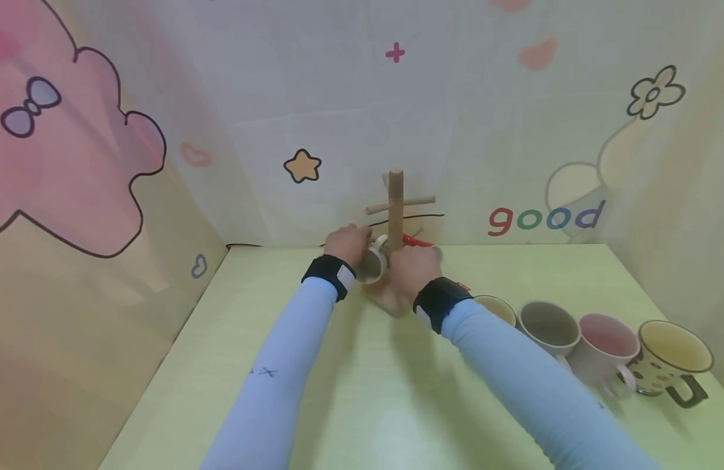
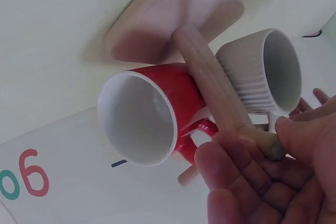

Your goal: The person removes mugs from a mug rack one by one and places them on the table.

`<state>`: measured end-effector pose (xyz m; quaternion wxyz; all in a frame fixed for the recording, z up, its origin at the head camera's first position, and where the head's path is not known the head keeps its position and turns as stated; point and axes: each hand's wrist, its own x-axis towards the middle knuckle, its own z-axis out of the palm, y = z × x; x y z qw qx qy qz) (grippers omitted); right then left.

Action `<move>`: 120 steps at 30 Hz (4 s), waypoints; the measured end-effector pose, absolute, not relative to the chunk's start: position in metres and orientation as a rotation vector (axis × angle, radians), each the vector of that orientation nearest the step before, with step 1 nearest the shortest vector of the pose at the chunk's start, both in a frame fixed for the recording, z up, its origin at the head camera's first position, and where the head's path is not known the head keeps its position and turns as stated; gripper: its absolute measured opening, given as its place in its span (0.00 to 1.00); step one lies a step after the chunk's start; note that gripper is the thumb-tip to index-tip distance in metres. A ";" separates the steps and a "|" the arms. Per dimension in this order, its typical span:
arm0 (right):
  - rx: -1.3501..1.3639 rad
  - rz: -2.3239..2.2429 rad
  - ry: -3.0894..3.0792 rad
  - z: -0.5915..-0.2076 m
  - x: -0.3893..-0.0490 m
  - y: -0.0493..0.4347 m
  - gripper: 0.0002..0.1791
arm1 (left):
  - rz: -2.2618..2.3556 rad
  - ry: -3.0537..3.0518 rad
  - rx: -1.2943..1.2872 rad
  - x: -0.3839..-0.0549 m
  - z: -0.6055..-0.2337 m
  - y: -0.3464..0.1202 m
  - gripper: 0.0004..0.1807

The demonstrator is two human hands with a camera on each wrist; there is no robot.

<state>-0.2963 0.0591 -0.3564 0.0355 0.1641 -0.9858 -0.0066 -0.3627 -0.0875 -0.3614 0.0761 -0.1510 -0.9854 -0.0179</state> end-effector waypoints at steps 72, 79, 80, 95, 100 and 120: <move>0.436 -0.091 -2.986 -0.354 -0.347 0.090 0.05 | 0.311 -2.927 -0.506 -0.330 -0.374 -0.083 0.09; 0.453 -0.043 -2.982 -0.353 -0.352 0.095 0.07 | 0.199 -2.975 -0.439 -0.328 -0.377 -0.075 0.10; 0.457 -0.042 -2.984 -0.353 -0.353 0.096 0.07 | 0.180 -2.979 -0.431 -0.327 -0.377 -0.074 0.10; 0.466 -0.047 -3.011 -0.349 -0.353 0.094 0.04 | 0.217 -3.069 -0.446 -0.325 -0.373 -0.071 0.10; 0.467 -0.073 -3.033 -0.351 -0.356 0.095 0.04 | 0.149 -3.094 -0.381 -0.322 -0.372 -0.066 0.12; 0.479 -0.067 -3.026 -0.351 -0.344 0.097 0.07 | -0.018 -3.066 -0.178 -0.316 -0.371 -0.059 0.13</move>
